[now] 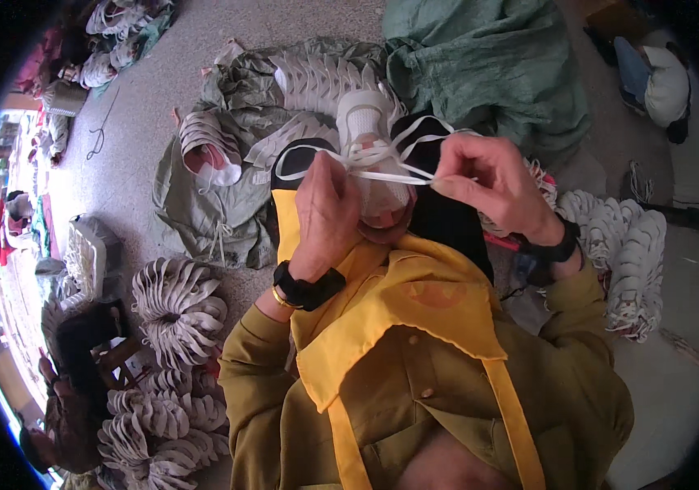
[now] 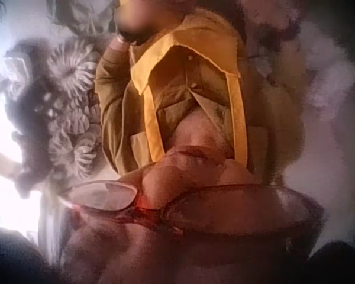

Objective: Lacing and tying laces on manufactured shoes.

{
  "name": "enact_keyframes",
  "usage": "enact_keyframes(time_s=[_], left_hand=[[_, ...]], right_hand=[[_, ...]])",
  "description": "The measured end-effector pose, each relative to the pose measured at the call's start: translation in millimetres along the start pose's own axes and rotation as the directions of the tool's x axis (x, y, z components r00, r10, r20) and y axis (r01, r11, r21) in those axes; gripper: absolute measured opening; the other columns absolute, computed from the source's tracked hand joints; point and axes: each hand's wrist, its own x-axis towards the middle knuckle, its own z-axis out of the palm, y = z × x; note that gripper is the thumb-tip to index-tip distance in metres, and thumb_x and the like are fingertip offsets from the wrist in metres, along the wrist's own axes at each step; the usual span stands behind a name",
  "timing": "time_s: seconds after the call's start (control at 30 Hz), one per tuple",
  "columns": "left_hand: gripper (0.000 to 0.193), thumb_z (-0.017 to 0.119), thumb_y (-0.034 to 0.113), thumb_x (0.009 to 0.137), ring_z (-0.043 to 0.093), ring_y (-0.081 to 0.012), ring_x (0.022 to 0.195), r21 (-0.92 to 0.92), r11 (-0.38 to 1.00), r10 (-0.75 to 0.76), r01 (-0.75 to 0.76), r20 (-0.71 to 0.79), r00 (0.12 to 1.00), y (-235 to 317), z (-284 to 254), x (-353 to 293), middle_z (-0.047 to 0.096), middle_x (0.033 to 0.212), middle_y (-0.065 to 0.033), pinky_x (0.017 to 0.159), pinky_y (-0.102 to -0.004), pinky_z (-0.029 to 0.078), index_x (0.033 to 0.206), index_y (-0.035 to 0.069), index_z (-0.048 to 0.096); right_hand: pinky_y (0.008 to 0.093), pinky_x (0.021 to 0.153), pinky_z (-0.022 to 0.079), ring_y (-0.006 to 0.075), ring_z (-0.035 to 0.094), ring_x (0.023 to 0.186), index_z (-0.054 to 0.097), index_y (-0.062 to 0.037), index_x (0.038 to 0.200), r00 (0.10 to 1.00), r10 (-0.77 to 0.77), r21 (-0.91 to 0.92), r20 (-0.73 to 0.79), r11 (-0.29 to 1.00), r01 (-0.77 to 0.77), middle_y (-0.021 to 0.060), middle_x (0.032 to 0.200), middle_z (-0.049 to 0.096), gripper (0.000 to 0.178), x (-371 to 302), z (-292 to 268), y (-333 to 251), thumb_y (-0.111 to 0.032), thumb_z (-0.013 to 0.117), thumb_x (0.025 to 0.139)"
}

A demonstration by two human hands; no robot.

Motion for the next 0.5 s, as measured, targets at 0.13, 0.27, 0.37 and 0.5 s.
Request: enact_keyframes(time_s=[0.13, 0.27, 0.37, 0.5], left_hand=[[0.015, 0.066, -0.002, 0.085, 0.061, -0.0175, 0.067, -0.027, 1.0, 0.019, -0.017, 0.07, 0.997, 4, -4, -1, 0.063, 0.081, -0.0101, 0.062, -0.0305, 0.05, 0.093, 0.0, 0.053], [0.016, 0.067, -0.002, 0.087, 0.062, -0.0135, 0.073, -0.181, 0.978, 0.132, -0.106, 0.138, 0.982, 16, -9, 0, 0.065, 0.087, -0.0077, 0.067, -0.0278, 0.05, 0.097, 0.0, 0.055], [0.017, 0.067, 0.0, 0.086, 0.065, -0.0203, 0.075, -0.307, 0.952, 0.073, -0.008, 0.199, 0.977, 26, -4, 0, 0.065, 0.088, -0.0098, 0.068, -0.0319, 0.051, 0.101, 0.002, 0.058], [0.014, 0.066, 0.0, 0.088, 0.067, -0.0207, 0.077, -0.451, 0.89, 0.04, 0.07, 0.23, 0.972, 33, 6, 3, 0.065, 0.085, -0.0103, 0.069, -0.0324, 0.051, 0.1, 0.003, 0.059]], right_hand=[[0.0187, 0.058, 0.036, 0.0012, 0.044, 0.067, 0.056, -0.0043, 0.089, 1.0, 0.002, 0.139, 0.025, 0.99, -0.005, -0.0054, 0.078, 0.05, 0.011, 6, 6, 3, -0.011, 0.062, 0.096], [0.0183, 0.054, 0.034, 0.0017, 0.044, 0.064, 0.055, -0.0047, 0.092, 0.999, -0.05, 0.171, 0.015, 0.984, 0.046, -0.0043, 0.077, 0.05, 0.011, 21, 10, 5, -0.013, 0.058, 0.098], [0.0186, 0.054, 0.036, 0.0016, 0.046, 0.064, 0.058, -0.0045, 0.092, 0.996, -0.077, 0.221, 0.051, 0.973, 0.064, -0.0047, 0.077, 0.053, 0.011, 29, 14, 8, -0.013, 0.06, 0.098], [0.0197, 0.055, 0.041, 0.0025, 0.052, 0.064, 0.061, -0.0044, 0.093, 0.994, -0.067, 0.281, 0.082, 0.959, 0.042, -0.0039, 0.08, 0.058, 0.011, 31, 12, 12, -0.013, 0.063, 0.098]])
